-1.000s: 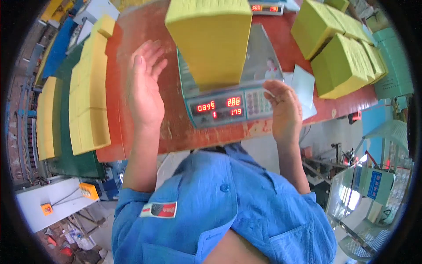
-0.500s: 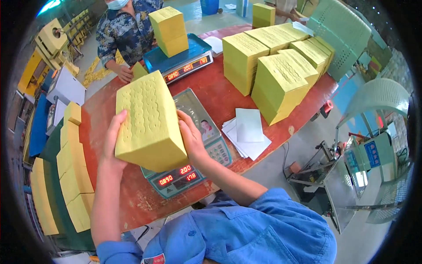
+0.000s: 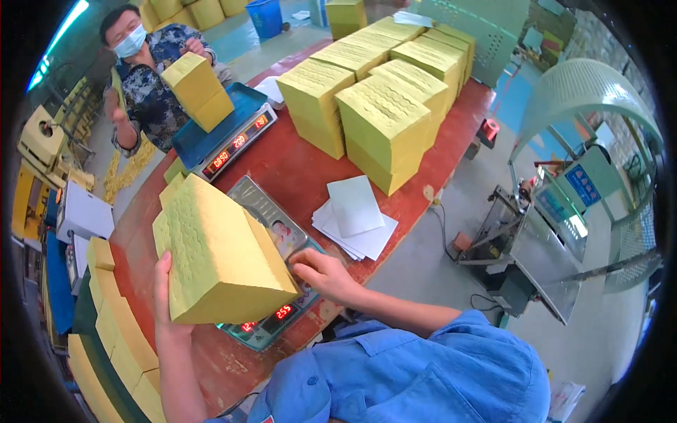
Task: The recorder weighs stacks of yellow paper on a digital scale and stacks them on a workbench.
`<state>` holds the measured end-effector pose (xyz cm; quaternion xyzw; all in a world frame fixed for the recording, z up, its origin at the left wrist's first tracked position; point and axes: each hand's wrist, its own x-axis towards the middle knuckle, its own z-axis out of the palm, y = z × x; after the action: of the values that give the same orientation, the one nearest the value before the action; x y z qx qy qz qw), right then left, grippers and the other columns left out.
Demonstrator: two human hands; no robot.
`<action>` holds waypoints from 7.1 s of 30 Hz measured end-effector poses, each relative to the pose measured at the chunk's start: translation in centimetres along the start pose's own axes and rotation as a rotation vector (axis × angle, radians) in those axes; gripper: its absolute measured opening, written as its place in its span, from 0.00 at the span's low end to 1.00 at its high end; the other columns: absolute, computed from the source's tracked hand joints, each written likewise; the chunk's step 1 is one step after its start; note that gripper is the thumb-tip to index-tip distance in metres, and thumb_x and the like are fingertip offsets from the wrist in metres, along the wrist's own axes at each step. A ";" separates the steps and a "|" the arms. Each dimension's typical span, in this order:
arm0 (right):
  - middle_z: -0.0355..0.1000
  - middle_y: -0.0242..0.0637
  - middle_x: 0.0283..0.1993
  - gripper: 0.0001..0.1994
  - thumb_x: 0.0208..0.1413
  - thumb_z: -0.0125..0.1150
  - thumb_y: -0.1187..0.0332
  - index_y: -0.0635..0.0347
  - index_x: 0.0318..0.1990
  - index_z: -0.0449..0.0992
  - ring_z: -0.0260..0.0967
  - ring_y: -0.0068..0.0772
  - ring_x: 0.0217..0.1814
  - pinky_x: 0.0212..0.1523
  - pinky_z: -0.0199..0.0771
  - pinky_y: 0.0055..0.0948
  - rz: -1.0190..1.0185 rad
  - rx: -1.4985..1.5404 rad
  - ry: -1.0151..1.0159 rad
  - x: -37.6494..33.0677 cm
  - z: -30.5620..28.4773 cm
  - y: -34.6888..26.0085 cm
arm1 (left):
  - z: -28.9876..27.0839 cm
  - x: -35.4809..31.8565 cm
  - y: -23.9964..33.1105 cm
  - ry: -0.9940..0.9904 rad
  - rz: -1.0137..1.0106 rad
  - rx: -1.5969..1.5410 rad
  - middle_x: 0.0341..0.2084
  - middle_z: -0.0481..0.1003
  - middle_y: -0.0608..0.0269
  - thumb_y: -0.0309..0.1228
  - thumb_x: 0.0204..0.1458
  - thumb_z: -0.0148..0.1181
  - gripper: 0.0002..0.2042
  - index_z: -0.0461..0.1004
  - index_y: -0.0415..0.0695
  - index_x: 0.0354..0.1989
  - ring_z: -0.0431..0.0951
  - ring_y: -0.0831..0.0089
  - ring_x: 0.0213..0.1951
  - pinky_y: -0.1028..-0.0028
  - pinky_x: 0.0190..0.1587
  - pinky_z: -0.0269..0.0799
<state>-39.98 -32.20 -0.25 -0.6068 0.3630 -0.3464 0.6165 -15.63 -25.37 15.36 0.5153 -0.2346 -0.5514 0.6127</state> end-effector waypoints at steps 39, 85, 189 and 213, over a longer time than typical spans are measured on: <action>0.74 0.37 0.55 0.23 0.68 0.43 0.52 0.60 0.58 0.71 0.70 0.29 0.57 0.58 0.67 0.30 -0.038 0.806 0.725 -2.1 -50.7 6.4 | 55.5 21.2 -17.9 -0.863 -0.063 0.570 0.51 0.73 0.54 0.39 0.61 0.56 0.28 0.59 0.34 0.64 0.76 0.70 0.50 0.71 0.53 0.72; 0.63 0.54 0.64 0.26 0.57 0.58 0.72 0.66 0.63 0.62 0.59 0.52 0.67 0.67 0.56 0.40 -0.437 -0.755 1.173 14.4 -66.9 7.4 | 75.8 34.9 -23.6 -0.784 1.323 1.523 0.67 0.59 0.51 0.38 0.45 0.66 0.36 0.63 0.47 0.65 0.55 0.54 0.69 0.46 0.67 0.50; 0.66 0.52 0.61 0.41 0.49 0.70 0.44 0.58 0.64 0.61 0.66 0.55 0.62 0.55 0.70 0.67 0.683 -0.320 -0.295 67.6 -84.7 -9.7 | 26.6 44.9 -8.1 0.250 -0.109 -0.008 0.63 0.64 0.56 0.58 0.54 0.56 0.38 0.58 0.51 0.68 0.63 0.58 0.64 0.45 0.61 0.60; 0.76 0.37 0.51 0.30 0.56 0.61 0.49 0.57 0.61 0.69 0.76 0.36 0.43 0.32 0.82 0.41 0.579 -0.397 0.107 38.3 -97.0 -10.8 | 34.4 14.5 -19.2 0.422 -0.126 -0.273 0.64 0.66 0.59 0.55 0.65 0.39 0.31 0.58 0.44 0.68 0.67 0.65 0.63 0.61 0.65 0.61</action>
<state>-104.97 -113.85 9.52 -0.5676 0.6119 -0.1112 0.5395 -49.34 -48.78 6.52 0.5452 0.0077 -0.4952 0.6764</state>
